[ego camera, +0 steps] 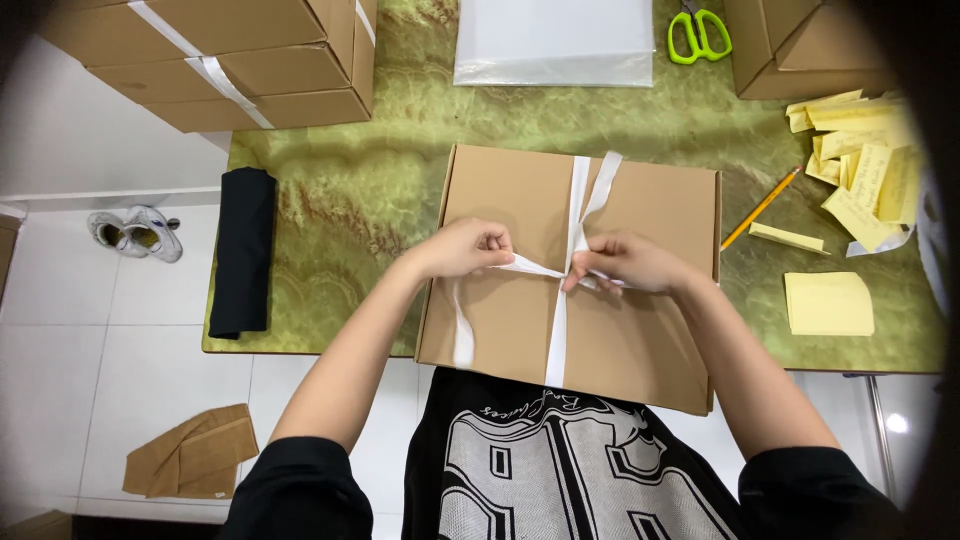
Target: The person places a rolled black garment into a plastic bag, puts the bag into a cardboard box, and ties a white ribbon around the box.
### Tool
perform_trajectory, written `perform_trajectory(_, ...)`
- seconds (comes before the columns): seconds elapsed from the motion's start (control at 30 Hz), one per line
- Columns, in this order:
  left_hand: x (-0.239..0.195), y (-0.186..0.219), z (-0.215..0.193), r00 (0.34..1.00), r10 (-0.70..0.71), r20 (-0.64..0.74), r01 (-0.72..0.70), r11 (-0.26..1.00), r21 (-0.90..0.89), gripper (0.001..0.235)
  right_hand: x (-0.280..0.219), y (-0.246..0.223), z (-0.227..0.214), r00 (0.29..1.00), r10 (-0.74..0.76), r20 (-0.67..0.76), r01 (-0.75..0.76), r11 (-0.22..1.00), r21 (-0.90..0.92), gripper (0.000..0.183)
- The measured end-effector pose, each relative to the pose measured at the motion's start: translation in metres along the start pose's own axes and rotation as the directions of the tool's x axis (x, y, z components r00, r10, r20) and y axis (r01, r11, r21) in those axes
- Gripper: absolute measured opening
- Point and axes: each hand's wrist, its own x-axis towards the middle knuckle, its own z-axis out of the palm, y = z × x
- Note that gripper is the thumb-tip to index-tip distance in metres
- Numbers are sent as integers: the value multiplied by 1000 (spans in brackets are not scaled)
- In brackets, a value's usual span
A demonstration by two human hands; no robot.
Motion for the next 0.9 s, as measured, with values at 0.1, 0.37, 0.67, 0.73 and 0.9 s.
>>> perform_trajectory(0.1,12,-14,0,997,-50,53,44,994,101,10,3,1,10,998,46,31,-42,990,-134,30)
perform_trajectory(0.37,40,-41,14,921,-274,276,188,935,300,25,6,9,12,993,114,5,-109,962,-251,31)
perform_trajectory(0.67,36,26,58,965,-205,162,137,925,354,22,6,20,13,993,115,-35,-120,950,-289,33)
perform_trajectory(0.73,33,27,68,988,-148,42,127,939,319,12,3,21,15,992,103,-66,-117,961,-250,32)
perform_trajectory(0.9,-1,56,59,999,-29,-32,33,991,133,17,-4,20,16,990,88,-107,-117,948,-296,32)
